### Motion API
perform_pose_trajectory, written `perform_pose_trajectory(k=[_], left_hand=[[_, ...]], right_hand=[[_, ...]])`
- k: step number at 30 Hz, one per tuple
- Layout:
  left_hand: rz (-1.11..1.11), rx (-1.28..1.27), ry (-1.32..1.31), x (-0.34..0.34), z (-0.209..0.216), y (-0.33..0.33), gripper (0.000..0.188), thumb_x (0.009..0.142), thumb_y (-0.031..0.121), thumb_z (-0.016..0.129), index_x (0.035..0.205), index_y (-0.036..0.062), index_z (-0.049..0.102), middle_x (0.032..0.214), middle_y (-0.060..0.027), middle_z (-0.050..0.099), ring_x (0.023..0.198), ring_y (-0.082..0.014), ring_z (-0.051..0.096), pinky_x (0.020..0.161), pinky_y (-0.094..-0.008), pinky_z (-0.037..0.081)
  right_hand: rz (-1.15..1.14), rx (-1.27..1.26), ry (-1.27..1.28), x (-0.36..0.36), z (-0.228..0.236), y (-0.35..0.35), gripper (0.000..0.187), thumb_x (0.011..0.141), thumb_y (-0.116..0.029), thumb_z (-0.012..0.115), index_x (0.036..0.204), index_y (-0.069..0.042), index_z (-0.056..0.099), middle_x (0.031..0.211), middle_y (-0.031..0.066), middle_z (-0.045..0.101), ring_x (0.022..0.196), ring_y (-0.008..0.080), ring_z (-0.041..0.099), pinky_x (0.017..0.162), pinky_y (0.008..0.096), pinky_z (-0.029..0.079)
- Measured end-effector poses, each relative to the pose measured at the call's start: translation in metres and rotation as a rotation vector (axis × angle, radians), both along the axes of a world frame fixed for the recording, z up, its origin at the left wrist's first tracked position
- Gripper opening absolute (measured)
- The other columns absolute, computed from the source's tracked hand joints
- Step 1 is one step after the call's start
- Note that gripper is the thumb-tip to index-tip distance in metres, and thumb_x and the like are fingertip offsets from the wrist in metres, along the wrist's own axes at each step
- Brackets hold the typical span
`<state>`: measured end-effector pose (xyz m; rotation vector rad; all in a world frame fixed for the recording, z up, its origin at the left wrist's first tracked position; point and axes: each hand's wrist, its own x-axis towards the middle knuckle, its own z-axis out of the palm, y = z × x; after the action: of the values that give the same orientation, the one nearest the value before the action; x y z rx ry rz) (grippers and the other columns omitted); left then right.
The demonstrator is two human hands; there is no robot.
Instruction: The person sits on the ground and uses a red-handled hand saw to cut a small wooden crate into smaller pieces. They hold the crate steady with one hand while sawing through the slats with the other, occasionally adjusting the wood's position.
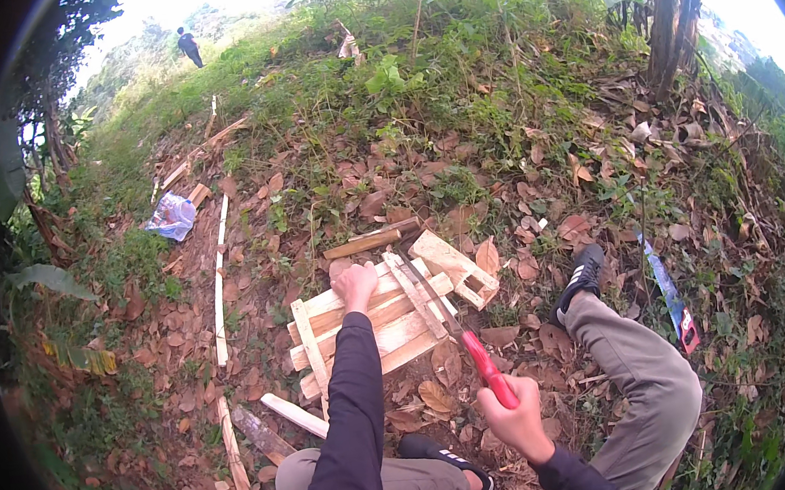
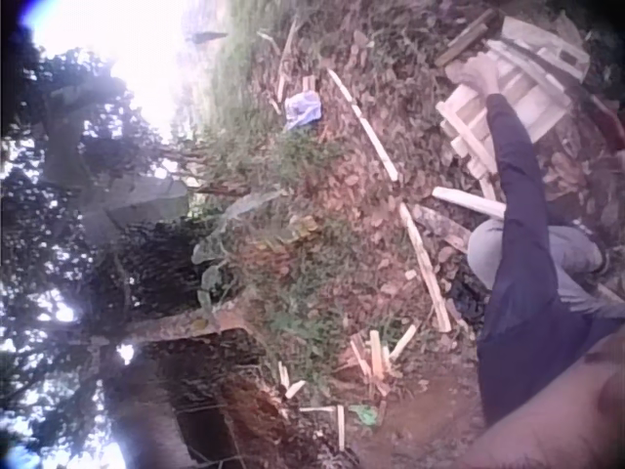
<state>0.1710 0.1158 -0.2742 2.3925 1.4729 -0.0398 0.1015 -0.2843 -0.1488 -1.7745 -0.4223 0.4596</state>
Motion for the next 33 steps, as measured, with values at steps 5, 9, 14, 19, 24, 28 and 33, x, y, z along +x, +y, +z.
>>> perform_pose_trajectory(k=[5, 9, 14, 19, 24, 28, 33], left_hand=[[0.025, 0.018, 0.021, -0.009, -0.005, 0.001, 0.056, 0.096, 0.046, 0.041, 0.111, 0.0038, 0.075, 0.118, -0.0197, 0.071, 0.116, -0.0317, 0.065, 0.112, -0.0492, 0.033], [-0.050, 0.017, 0.036, -0.005, 0.008, -0.006, 0.059, 0.094, 0.046, 0.041, 0.116, 0.0006, 0.072, 0.121, -0.0216, 0.069, 0.118, -0.0336, 0.063, 0.104, -0.0454, 0.040], [-0.014, 0.003, 0.070, -0.006, 0.008, -0.025, 0.061, 0.094, 0.048, 0.040, 0.117, 0.0011, 0.071, 0.123, -0.0224, 0.068, 0.119, -0.0336, 0.062, 0.105, -0.0451, 0.040], [0.018, 0.058, 0.058, -0.018, -0.006, -0.001, 0.058, 0.094, 0.046, 0.041, 0.112, 0.0010, 0.074, 0.117, -0.0215, 0.070, 0.115, -0.0323, 0.065, 0.110, -0.0475, 0.036], [-0.012, 0.043, 0.037, 0.000, 0.000, -0.005, 0.059, 0.095, 0.047, 0.041, 0.114, 0.0010, 0.073, 0.119, -0.0208, 0.070, 0.117, -0.0325, 0.064, 0.110, -0.0476, 0.035], [0.011, 0.011, 0.031, -0.006, -0.003, -0.007, 0.060, 0.095, 0.048, 0.041, 0.114, 0.0012, 0.073, 0.120, -0.0206, 0.069, 0.117, -0.0329, 0.064, 0.109, -0.0469, 0.036], [-0.017, 0.061, 0.071, -0.004, 0.000, 0.006, 0.060, 0.095, 0.048, 0.041, 0.114, 0.0007, 0.073, 0.121, -0.0215, 0.069, 0.118, -0.0331, 0.063, 0.106, -0.0456, 0.039]], right_hand=[[0.044, 0.013, -0.042, 0.036, -0.015, 0.063, 0.030, 0.081, -0.014, 0.063, 0.059, -0.001, 0.047, 0.049, -0.0002, 0.038, 0.049, 0.0062, 0.037, 0.045, 0.0321, 0.029], [0.073, -0.064, -0.032, -0.010, 0.016, -0.008, 0.029, 0.078, -0.012, 0.064, 0.057, -0.002, 0.047, 0.048, 0.0018, 0.041, 0.047, 0.0063, 0.038, 0.045, 0.0319, 0.031], [-0.013, -0.011, -0.068, 0.026, 0.004, 0.039, 0.030, 0.081, -0.015, 0.063, 0.060, 0.001, 0.049, 0.047, 0.0050, 0.040, 0.047, 0.0076, 0.039, 0.045, 0.0336, 0.033], [0.066, -0.012, -0.047, 0.014, 0.006, 0.041, 0.030, 0.080, -0.014, 0.066, 0.059, 0.000, 0.049, 0.048, 0.0039, 0.042, 0.046, 0.0076, 0.040, 0.045, 0.0326, 0.034], [0.021, -0.013, -0.041, -0.018, 0.016, -0.013, 0.030, 0.077, -0.011, 0.066, 0.056, -0.001, 0.046, 0.047, 0.0033, 0.041, 0.045, 0.0077, 0.039, 0.044, 0.0317, 0.033], [0.053, 0.020, -0.110, 0.012, -0.026, 0.039, 0.029, 0.080, -0.010, 0.065, 0.059, -0.001, 0.046, 0.048, 0.0053, 0.040, 0.044, 0.0096, 0.038, 0.044, 0.0333, 0.032], [0.154, 0.049, -0.020, -0.030, -0.005, -0.040, 0.023, 0.081, -0.010, 0.064, 0.062, -0.001, 0.054, 0.048, 0.0048, 0.046, 0.044, 0.0078, 0.047, 0.045, 0.0308, 0.037]])
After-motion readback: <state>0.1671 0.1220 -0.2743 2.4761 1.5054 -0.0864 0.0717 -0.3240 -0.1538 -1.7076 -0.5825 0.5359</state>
